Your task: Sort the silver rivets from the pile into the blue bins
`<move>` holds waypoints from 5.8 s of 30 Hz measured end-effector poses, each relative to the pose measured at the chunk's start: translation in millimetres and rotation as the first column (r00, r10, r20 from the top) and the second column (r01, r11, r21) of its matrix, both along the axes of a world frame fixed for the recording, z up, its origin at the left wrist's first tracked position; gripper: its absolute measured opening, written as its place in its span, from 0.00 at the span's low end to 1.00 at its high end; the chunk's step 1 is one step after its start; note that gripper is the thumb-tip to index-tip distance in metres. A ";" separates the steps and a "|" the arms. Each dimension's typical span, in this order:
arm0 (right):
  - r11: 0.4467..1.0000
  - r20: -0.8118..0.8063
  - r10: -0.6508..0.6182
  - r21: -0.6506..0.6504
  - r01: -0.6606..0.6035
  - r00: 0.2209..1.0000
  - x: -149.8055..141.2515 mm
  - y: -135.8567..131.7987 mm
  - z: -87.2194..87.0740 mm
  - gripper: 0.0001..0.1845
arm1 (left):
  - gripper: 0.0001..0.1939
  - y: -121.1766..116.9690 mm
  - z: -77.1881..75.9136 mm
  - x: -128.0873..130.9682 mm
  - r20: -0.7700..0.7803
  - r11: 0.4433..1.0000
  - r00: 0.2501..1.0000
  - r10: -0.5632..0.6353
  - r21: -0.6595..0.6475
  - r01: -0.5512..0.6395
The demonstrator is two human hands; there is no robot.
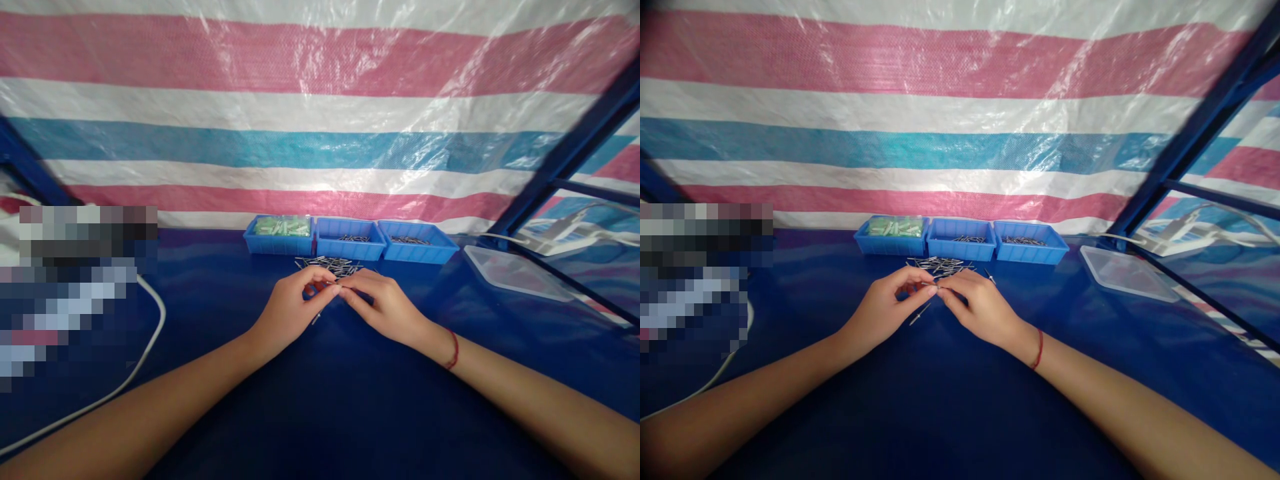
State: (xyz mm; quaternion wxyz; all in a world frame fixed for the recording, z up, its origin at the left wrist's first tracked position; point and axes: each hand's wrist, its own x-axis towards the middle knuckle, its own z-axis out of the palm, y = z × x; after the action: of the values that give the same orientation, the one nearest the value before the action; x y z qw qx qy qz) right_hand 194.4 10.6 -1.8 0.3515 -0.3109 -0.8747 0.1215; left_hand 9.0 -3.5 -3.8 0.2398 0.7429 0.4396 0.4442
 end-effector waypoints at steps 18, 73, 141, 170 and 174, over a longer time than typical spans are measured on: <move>0.998 -0.112 -0.069 -0.012 0.068 0.991 -3.7 -1.5 0.1 0.04 | 0.04 -1.7 3.5 -0.8 -0.030 1.000 1.000 0.009 0.025 -0.008; 0.980 0.375 0.004 0.184 -0.079 0.927 12.9 15.1 6.2 0.10 | 0.10 14.3 -11.3 1.5 -0.350 0.997 0.936 0.031 0.073 -0.006; 0.566 -0.176 -0.729 0.387 0.728 0.661 87.9 72.0 8.5 0.10 | 0.20 37.9 -6.2 -24.0 -0.646 0.974 0.733 0.213 0.202 -0.105; 0.973 0.020 -0.138 0.192 0.132 0.990 10.0 16.3 -3.7 0.07 | 0.08 33.2 -4.7 -19.3 -0.513 0.986 0.850 0.117 0.165 -0.036; 0.974 0.039 -0.138 0.188 0.128 0.990 9.7 16.3 -4.3 0.06 | 0.07 31.8 -2.7 -18.4 -0.527 0.986 0.838 0.142 0.153 -0.071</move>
State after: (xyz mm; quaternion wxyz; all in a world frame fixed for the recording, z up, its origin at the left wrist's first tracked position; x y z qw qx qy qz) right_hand 204.1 26.9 -6.2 0.3636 -0.3378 -0.8681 0.0076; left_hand -9.3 28.3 -6.5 0.0344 0.8254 0.5006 0.2588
